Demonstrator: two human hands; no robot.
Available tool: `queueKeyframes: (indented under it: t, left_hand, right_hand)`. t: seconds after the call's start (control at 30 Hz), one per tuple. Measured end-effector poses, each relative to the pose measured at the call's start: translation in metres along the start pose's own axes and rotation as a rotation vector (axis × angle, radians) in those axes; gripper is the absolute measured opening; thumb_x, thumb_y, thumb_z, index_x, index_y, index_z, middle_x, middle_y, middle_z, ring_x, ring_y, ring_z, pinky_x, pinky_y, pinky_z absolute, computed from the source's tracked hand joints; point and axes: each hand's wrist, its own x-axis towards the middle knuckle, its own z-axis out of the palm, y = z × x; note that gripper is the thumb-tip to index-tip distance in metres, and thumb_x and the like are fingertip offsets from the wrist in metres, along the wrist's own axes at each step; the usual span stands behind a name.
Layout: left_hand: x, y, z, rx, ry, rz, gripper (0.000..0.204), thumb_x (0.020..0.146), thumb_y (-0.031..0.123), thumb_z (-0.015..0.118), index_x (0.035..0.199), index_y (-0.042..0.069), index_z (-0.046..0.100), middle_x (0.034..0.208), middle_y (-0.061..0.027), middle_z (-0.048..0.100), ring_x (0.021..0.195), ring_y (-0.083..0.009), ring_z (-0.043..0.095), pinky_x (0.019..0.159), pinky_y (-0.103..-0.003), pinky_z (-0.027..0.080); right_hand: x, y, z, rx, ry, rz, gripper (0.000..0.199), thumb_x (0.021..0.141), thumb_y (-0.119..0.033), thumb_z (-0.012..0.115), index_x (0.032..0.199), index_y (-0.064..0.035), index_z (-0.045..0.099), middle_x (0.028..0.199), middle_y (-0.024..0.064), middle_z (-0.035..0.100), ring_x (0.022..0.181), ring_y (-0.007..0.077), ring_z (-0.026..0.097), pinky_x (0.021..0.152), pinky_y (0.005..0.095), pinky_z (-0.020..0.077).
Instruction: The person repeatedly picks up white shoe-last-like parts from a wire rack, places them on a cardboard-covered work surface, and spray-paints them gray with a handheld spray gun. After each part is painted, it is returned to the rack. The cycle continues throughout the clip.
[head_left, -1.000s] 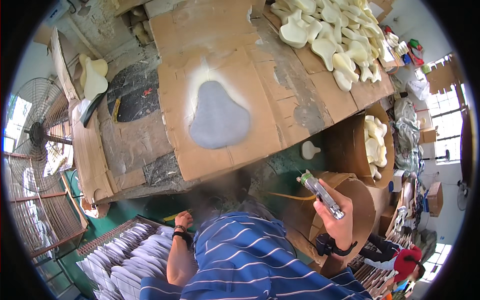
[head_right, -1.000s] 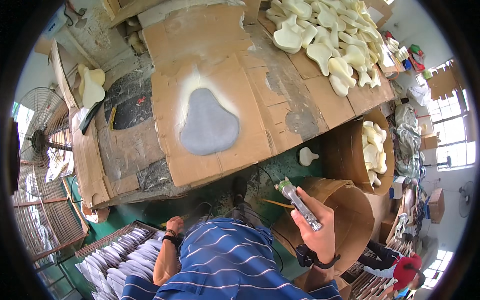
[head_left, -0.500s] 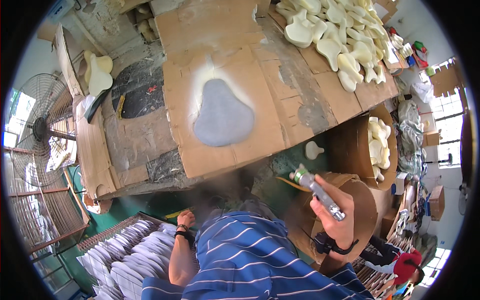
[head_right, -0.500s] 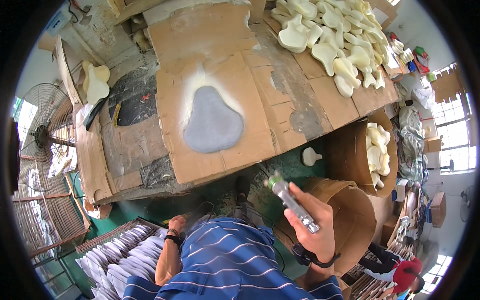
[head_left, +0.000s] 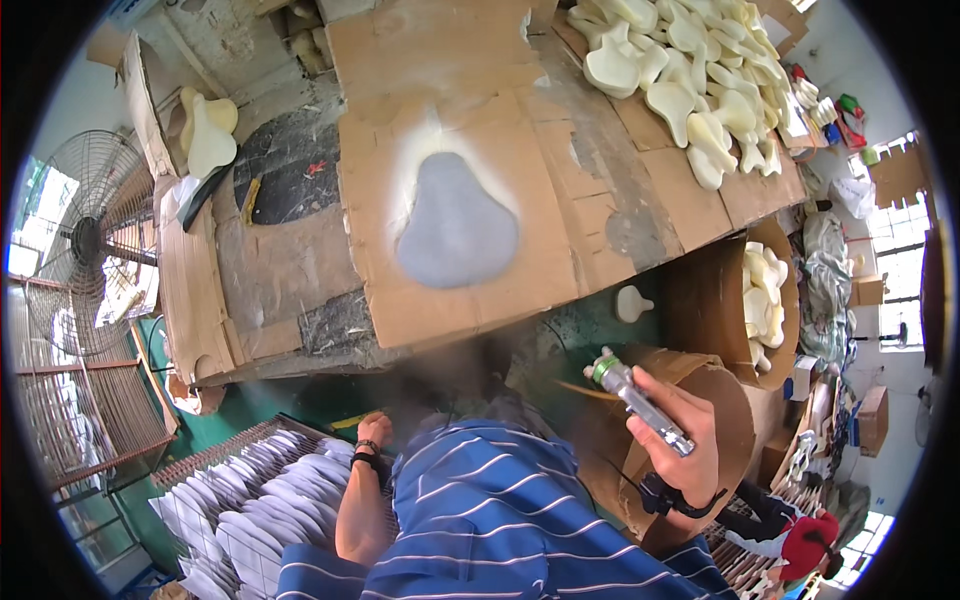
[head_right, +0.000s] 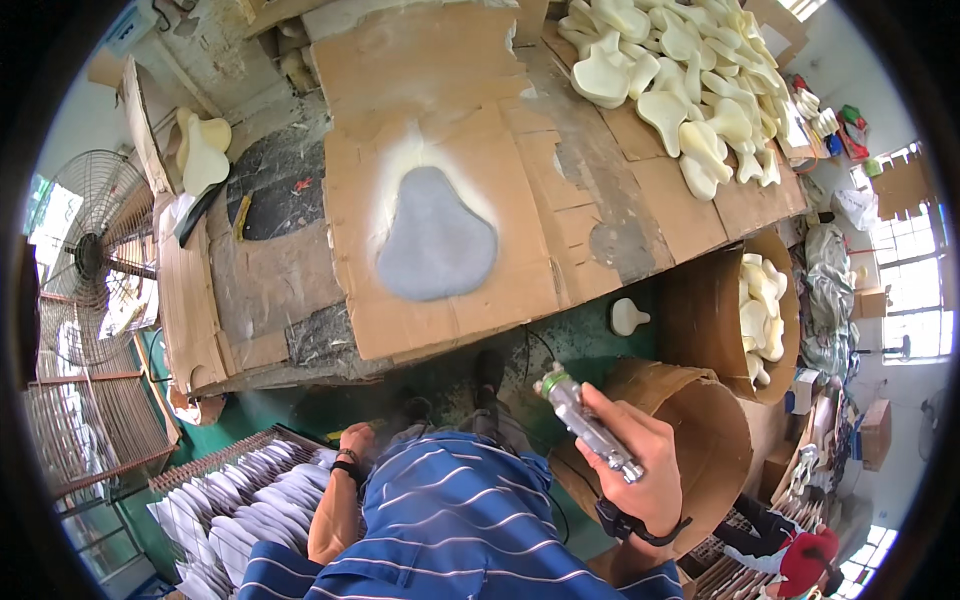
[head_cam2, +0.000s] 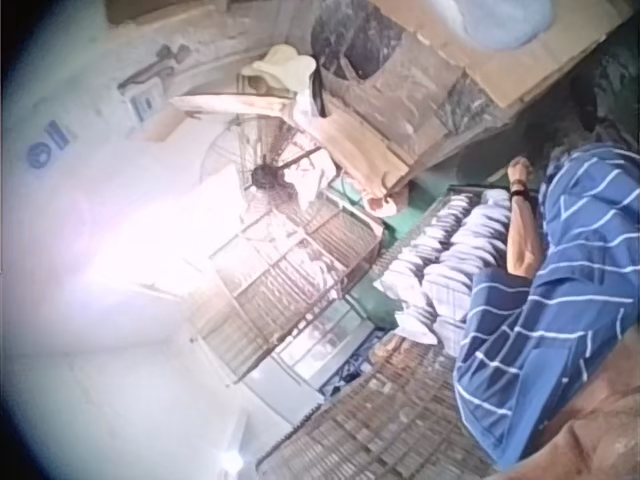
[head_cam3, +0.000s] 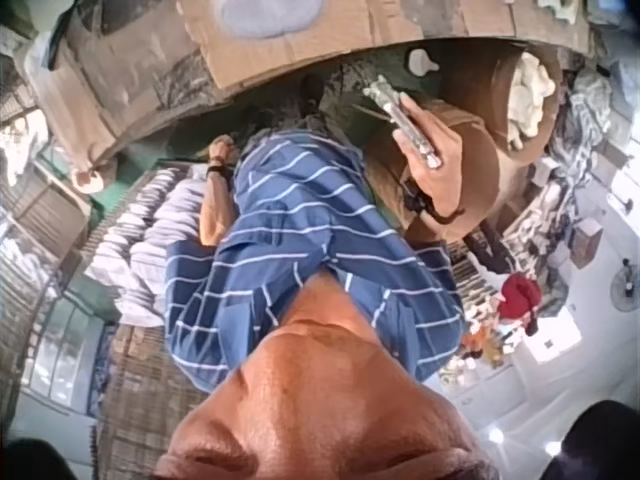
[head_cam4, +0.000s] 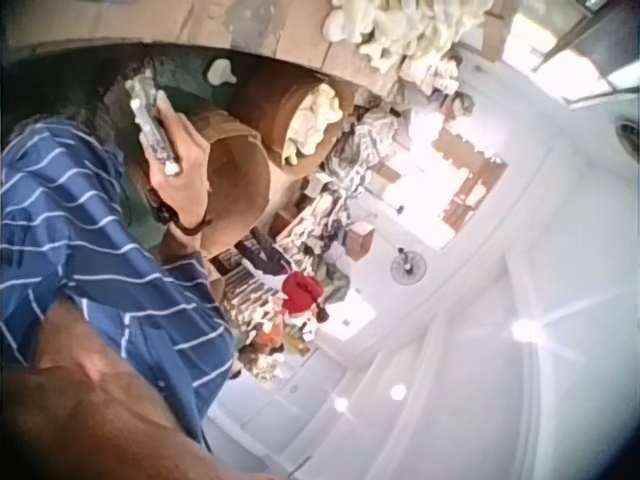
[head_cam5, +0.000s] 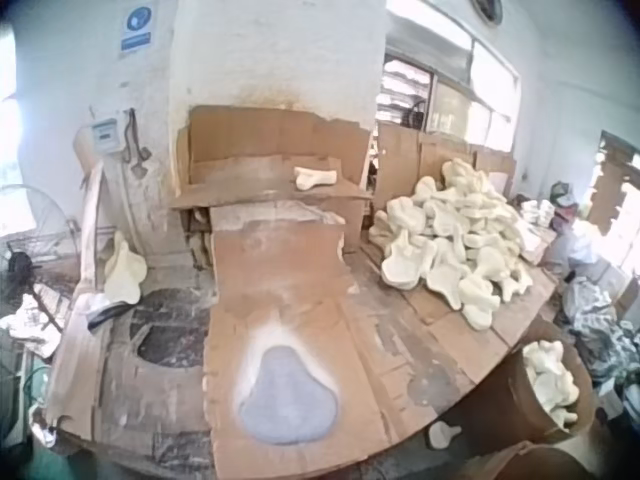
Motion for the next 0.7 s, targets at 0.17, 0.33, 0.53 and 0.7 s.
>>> queueKeyframes:
  t: [0.17,0.33,0.53,0.7]
  left_hand:
    - [0.002,0.000,0.004,0.026,-0.010,-0.067,0.037,0.088,0.017,0.064,0.124,0.006,0.065,0.099,-0.0093,0.070,0.091,-0.0261,0.069,0.077,-0.046,0.058]
    - [0.006,0.003,0.005,0.060,-0.036,-0.078,0.040,0.088,0.017,0.065,0.126,0.007,0.063,0.103,-0.0105,0.070,0.093,-0.0266,0.069,0.080,-0.047,0.057]
    - [0.001,0.002,0.001,-0.059,0.013,-0.008,0.035,0.088,0.012,0.065,0.123,0.005,0.064,0.093,-0.0089,0.069,0.077,-0.0219,0.068,0.066,-0.038,0.057]
    - [-0.031,0.078,0.026,-0.029,0.087,0.303,0.026,0.093,0.013,0.063,0.117,0.003,0.065,0.092,-0.0062,0.068,0.075,-0.0151,0.067,0.062,-0.029,0.056]
  right_hand:
    - [0.006,-0.007,0.006,0.030,0.056,0.006,0.053,0.074,0.007,0.071,0.126,0.0017,0.064,0.088,0.0154,0.068,0.074,0.0260,0.066,0.068,0.0306,0.0506]
    - [0.004,-0.002,0.010,0.004,-0.044,-0.053,0.058,0.071,0.009,0.072,0.127,0.0013,0.064,0.088,0.0170,0.068,0.074,0.0297,0.067,0.069,0.0325,0.0511]
    - [-0.003,0.008,-0.008,0.008,-0.166,-0.046,0.054,0.074,0.007,0.072,0.127,0.0023,0.064,0.091,0.0173,0.069,0.072,0.0265,0.066,0.068,0.0309,0.0506]
    - [-0.016,0.021,-0.007,-0.010,-0.043,0.045,0.053,0.073,0.006,0.071,0.126,0.0032,0.064,0.092,0.0175,0.069,0.076,0.0299,0.068,0.070,0.0313,0.0516]
